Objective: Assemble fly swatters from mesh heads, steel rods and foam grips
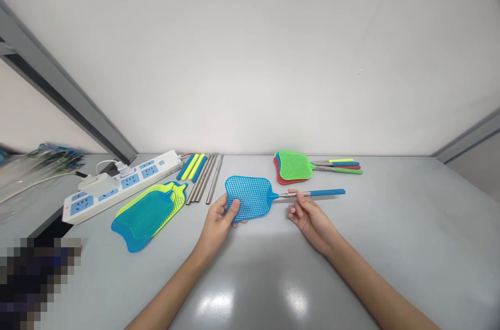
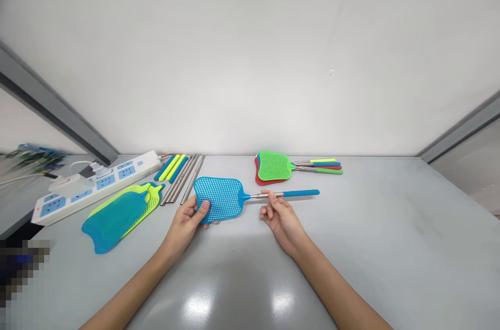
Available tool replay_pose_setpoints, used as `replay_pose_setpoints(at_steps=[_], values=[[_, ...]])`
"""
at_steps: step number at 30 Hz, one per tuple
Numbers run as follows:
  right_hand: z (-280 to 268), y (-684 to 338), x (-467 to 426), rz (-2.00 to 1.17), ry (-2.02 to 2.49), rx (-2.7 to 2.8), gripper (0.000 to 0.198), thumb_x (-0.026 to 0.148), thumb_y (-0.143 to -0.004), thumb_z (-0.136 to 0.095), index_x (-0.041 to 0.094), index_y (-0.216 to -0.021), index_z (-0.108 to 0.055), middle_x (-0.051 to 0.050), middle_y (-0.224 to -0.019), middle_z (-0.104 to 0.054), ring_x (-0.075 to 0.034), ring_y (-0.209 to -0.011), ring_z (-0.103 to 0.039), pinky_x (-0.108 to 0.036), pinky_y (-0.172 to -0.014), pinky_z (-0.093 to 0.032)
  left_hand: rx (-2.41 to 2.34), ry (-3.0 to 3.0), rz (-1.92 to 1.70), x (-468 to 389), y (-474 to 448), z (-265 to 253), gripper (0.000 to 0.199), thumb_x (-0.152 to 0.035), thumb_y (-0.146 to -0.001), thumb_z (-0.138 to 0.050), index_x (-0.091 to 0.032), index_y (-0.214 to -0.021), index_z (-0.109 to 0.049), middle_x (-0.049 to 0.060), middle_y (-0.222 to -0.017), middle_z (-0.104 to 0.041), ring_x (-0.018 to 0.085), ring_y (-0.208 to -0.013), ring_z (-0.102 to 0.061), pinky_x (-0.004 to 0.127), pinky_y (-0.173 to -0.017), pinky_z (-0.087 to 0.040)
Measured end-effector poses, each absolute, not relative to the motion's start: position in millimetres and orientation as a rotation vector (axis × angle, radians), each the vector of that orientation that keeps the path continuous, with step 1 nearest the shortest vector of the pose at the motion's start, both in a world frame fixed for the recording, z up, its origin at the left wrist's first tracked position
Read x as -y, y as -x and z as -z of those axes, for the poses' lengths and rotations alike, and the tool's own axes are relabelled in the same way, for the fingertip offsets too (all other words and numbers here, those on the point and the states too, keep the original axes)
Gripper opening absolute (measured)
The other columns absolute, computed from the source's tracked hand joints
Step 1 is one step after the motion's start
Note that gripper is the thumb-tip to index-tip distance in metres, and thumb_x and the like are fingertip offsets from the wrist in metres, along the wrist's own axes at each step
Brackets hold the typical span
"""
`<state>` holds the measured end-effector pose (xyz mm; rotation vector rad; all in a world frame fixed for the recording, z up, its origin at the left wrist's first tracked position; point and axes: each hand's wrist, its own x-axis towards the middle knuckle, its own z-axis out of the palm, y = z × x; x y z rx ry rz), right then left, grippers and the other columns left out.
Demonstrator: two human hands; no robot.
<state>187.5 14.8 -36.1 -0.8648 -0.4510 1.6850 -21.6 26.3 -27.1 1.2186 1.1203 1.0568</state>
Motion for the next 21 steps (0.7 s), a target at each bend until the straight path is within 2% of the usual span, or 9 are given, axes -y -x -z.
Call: replay_pose_setpoints(at_steps=[4,8,17,21], values=[[38.5,-186.3,-14.2,-1.692,0.848,0.437,0.024,0.031,-0.067,-0.062,0.019,-0.088,-0.061,0.007,-0.042,-0.032,-0.011,-0.055,-0.044,-0.024,-0.059,-0.039,-1.135,-1.247,-1.082,-27.2,21.9,28.7,0.024,-0.038,-0.072,-0.052,-0.016,-0.082,-0.053,0.001,-0.062,-0.058,0.013,-0.051,-0.055,0.02,-0.041,-0.036],[39.3,-185.3,-14.8,-1.663,0.849,0.474,0.027,0.032,-0.066,-0.063,0.018,-0.089,-0.061,0.006,-0.044,-0.034,-0.01,-0.054,-0.043,-0.024,-0.057,-0.038,-1.144,-1.245,-1.061,-27.5,20.6,28.9,0.023,-0.037,-0.074,-0.049,-0.016,-0.082,-0.051,-0.001,-0.06,-0.053,0.011,-0.048,-0.051,0.019,-0.04,-0.036],[38.9,-182.2,-14.4,-1.591,0.917,0.613,0.022,0.029,-0.068,-0.062,0.015,-0.085,-0.061,-0.001,-0.064,-0.054,-0.012,-0.064,-0.052,-0.023,-0.056,-0.041,-1.149,-1.171,-1.043,-29.0,20.3,27.9,0.025,-0.039,-0.075,-0.047,-0.016,-0.082,-0.052,-0.003,-0.056,-0.053,0.01,-0.046,-0.047,0.021,-0.044,-0.036],[41.3,-190.5,-21.4,-1.406,0.988,0.643,0.02,0.03,-0.066,-0.063,0.014,-0.076,-0.06,-0.004,-0.07,-0.059,-0.014,-0.067,-0.055,-0.024,-0.058,-0.043,-1.152,-1.216,-1.035,-28.7,19.5,27.9,0.026,-0.04,-0.075,-0.047,-0.015,-0.07,-0.052,-0.003,-0.05,-0.051,0.01,-0.046,-0.047,0.021,-0.047,-0.036]])
